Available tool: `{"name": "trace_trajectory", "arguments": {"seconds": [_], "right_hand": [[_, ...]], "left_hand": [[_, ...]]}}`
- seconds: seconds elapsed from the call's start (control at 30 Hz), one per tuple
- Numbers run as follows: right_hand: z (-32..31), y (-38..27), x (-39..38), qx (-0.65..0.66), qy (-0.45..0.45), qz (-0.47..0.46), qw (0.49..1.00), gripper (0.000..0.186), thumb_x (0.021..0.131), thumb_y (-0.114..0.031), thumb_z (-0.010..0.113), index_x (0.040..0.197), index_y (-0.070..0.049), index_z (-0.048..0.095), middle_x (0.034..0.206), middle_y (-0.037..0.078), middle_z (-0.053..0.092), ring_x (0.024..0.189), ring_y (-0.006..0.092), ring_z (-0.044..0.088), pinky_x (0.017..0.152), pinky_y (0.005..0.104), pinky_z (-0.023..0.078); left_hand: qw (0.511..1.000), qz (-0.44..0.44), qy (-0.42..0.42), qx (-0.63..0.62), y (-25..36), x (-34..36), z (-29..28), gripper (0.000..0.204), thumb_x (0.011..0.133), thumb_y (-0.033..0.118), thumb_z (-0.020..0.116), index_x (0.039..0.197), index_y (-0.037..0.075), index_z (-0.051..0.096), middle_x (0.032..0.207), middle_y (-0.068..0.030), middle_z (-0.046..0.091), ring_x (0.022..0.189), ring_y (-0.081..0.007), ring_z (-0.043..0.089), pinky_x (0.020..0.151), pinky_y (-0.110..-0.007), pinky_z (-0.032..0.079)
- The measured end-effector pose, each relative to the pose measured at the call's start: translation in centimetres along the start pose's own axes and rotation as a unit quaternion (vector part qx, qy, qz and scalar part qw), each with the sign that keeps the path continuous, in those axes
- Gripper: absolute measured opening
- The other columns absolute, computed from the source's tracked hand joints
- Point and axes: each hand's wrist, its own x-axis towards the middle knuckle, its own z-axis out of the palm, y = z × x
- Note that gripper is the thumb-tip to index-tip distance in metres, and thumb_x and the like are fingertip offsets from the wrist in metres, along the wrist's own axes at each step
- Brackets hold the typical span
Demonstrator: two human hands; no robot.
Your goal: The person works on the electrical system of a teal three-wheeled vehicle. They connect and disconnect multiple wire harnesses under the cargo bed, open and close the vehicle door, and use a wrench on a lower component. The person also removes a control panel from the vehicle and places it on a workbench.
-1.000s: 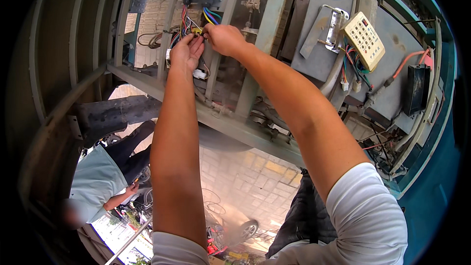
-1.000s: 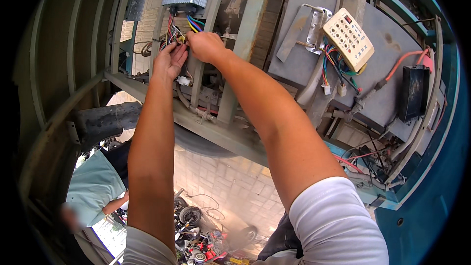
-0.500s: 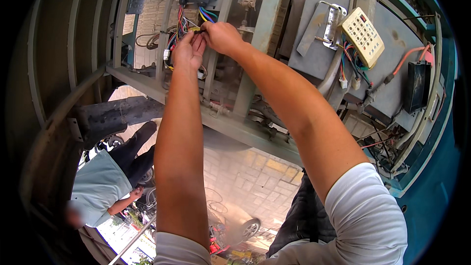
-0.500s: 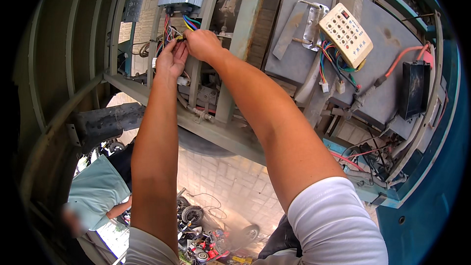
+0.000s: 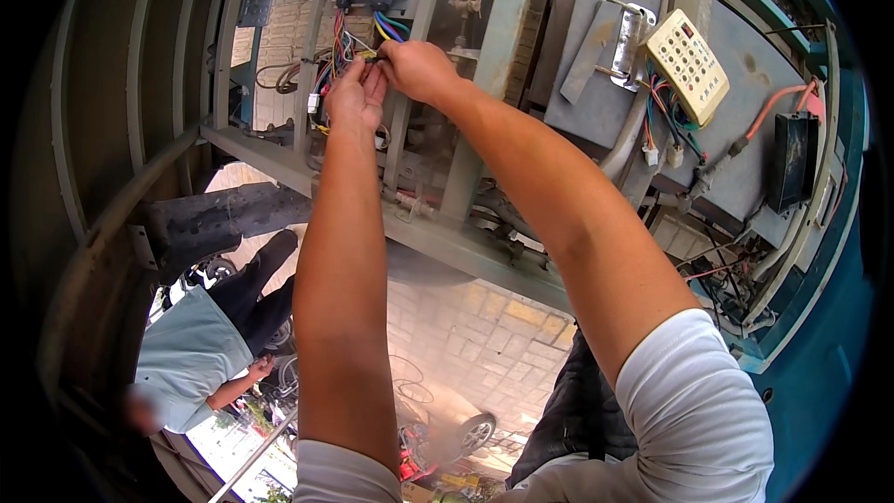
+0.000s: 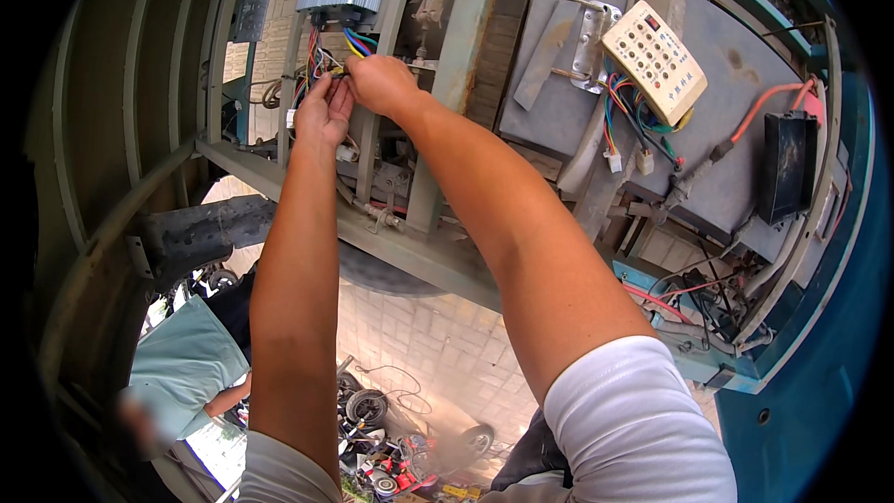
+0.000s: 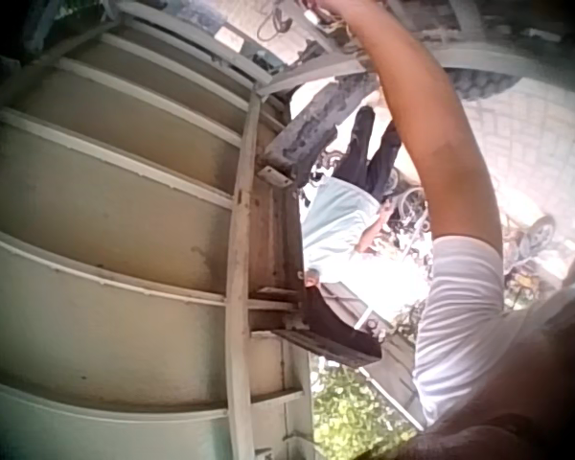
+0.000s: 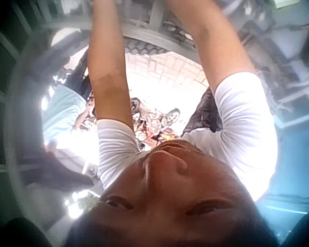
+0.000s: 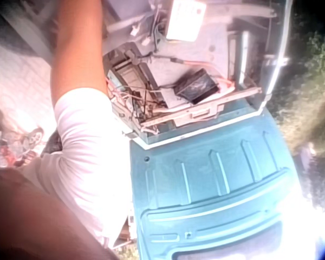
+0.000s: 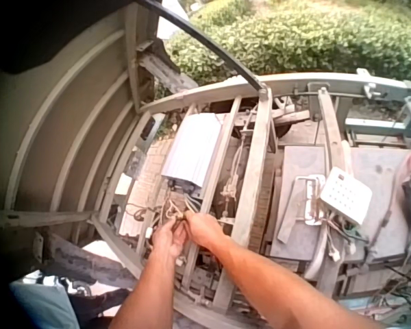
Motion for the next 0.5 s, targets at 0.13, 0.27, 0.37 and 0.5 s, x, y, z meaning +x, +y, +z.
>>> {"name": "trace_trajectory", "arguments": {"seconds": [0.13,0.27,0.37,0.5], "right_hand": [[-0.08,-0.06,-0.07,-0.001,-0.001,-0.002,1.0,0.02,0.083,-0.022,0.056,0.094,-0.007,0.064,0.079,0.018,0.065,0.076,0.0378,0.062,0.068,0.0474,0.049],[-0.05,0.06,-0.03,-0.003,0.002,-0.006,1.0,0.019,0.083,-0.022,0.056,0.093,-0.007,0.063,0.079,0.018,0.065,0.075,0.0381,0.062,0.067,0.0476,0.049],[0.0,-0.12,-0.02,-0.005,-0.002,-0.004,1.0,0.019,0.083,-0.022,0.056,0.093,-0.007,0.063,0.078,0.019,0.064,0.075,0.0383,0.062,0.067,0.0478,0.049],[-0.13,0.05,0.01,-0.006,-0.002,-0.005,1.0,0.019,0.084,-0.022,0.056,0.093,-0.007,0.063,0.078,0.019,0.064,0.075,0.0385,0.062,0.067,0.0479,0.049]], "left_hand": [[1.0,0.005,0.003,0.009,0.0,-0.11,0.05,0.011,0.087,0.008,0.062,0.096,0.003,0.057,0.089,-0.0084,0.058,0.087,-0.0244,0.062,0.083,-0.039,0.053],[1.0,0.009,0.006,0.019,-0.05,-0.13,0.19,0.011,0.087,0.008,0.062,0.096,0.004,0.057,0.089,-0.0081,0.057,0.088,-0.0245,0.062,0.083,-0.039,0.053],[1.0,0.015,0.006,0.019,-0.08,-0.02,0.01,0.01,0.087,0.008,0.062,0.096,0.006,0.058,0.09,-0.0078,0.058,0.089,-0.0243,0.061,0.084,-0.039,0.053],[0.999,0.018,0.009,0.025,-0.17,-0.31,0.4,0.008,0.087,0.008,0.062,0.095,0.006,0.058,0.091,-0.0077,0.058,0.09,-0.0242,0.061,0.084,-0.039,0.052]]}}
